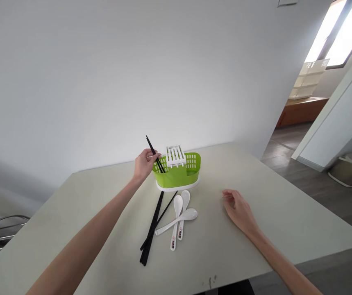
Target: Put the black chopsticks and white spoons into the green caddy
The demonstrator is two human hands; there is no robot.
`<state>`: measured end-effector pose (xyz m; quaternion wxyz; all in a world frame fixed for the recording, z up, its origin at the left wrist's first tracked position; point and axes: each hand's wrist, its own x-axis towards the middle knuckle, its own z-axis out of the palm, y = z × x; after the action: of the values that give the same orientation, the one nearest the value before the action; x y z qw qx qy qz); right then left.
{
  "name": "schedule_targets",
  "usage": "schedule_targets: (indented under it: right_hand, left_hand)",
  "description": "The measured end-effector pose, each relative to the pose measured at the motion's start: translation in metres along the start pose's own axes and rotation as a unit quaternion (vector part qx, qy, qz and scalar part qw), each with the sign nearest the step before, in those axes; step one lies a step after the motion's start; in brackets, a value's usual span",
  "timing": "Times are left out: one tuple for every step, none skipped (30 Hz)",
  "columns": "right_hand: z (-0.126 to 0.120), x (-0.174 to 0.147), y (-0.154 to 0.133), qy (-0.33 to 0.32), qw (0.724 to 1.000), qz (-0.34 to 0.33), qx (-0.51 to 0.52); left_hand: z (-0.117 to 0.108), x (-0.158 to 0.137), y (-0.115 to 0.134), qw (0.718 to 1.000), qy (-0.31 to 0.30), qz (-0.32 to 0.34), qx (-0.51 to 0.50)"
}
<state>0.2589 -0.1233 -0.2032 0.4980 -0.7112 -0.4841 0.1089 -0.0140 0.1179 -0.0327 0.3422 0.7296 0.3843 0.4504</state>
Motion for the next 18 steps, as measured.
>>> schedule_targets:
  right_hand:
    - [0.000, 0.000, 0.000, 0.003, 1.000, 0.002, 0.002]
    - [0.000, 0.000, 0.000, 0.006, 1.000, 0.005, 0.004]
    - [0.000, 0.000, 0.001, 0.009, 1.000, 0.007, 0.007]
    - [0.000, 0.000, 0.001, 0.010, 1.000, 0.010, 0.010]
    - [0.000, 0.000, 0.001, 0.010, 1.000, 0.013, 0.013]
    - [0.000, 0.000, 0.000, 0.011, 1.000, 0.017, 0.014]
    - [0.000, 0.000, 0.000, 0.010, 1.000, 0.020, 0.016]
    - [0.000, 0.000, 0.000, 0.008, 1.000, 0.021, 0.016]
    - [0.000, 0.000, -0.001, 0.007, 1.000, 0.023, 0.016]
    - [-0.001, 0.000, -0.001, 0.005, 1.000, 0.024, 0.015]
    - [-0.001, 0.000, -0.001, 0.003, 1.000, 0.025, 0.014]
    - [-0.001, -0.001, -0.001, 0.001, 1.000, 0.027, 0.014]
    - [-0.002, -0.001, -0.001, 0.000, 0.999, 0.029, 0.014]
    - [-0.002, -0.001, -0.001, 0.001, 0.999, 0.030, 0.014]
    - [-0.002, -0.001, -0.001, 0.001, 0.999, 0.031, 0.015]
    - [-0.002, -0.001, 0.000, 0.001, 0.999, 0.031, 0.017]
    - [-0.002, -0.001, 0.000, 0.001, 0.999, 0.029, 0.018]
    - [-0.002, -0.001, 0.000, 0.001, 0.999, 0.028, 0.019]
  left_hand:
    - [0.000, 0.000, -0.003, 1.000, -0.003, -0.001, 0.010]
    - [0.000, 0.000, -0.006, 1.000, -0.006, -0.003, 0.022]
    - [-0.001, 0.000, -0.008, 0.999, -0.008, -0.003, 0.034]
    - [-0.002, 0.000, -0.010, 0.999, -0.010, -0.002, 0.046]
    - [-0.003, 0.001, -0.012, 0.998, -0.012, 0.001, 0.057]
    - [-0.005, 0.001, -0.013, 0.998, -0.015, 0.007, 0.067]
    - [-0.006, 0.002, -0.013, 0.997, -0.020, 0.015, 0.077]
    - [-0.007, 0.002, -0.013, 0.996, -0.026, 0.023, 0.087]
    - [-0.008, 0.003, -0.012, 0.994, -0.030, 0.030, 0.096]
    - [-0.009, 0.003, -0.011, 0.993, -0.032, 0.035, 0.106]
    - [-0.010, 0.002, -0.010, 0.992, -0.033, 0.037, 0.118]
    - [-0.011, 0.002, -0.009, 0.990, -0.032, 0.036, 0.132]
    - [-0.012, 0.001, -0.009, 0.988, -0.030, 0.033, 0.146]
    - [-0.012, 0.001, -0.008, 0.987, -0.028, 0.031, 0.157]
    - [-0.013, 0.000, -0.008, 0.986, -0.026, 0.029, 0.163]
    - [-0.014, 0.000, -0.008, 0.986, -0.025, 0.029, 0.165]
    - [-0.015, 0.001, -0.009, 0.986, -0.024, 0.028, 0.164]
    - [-0.015, 0.001, -0.009, 0.986, -0.021, 0.026, 0.164]
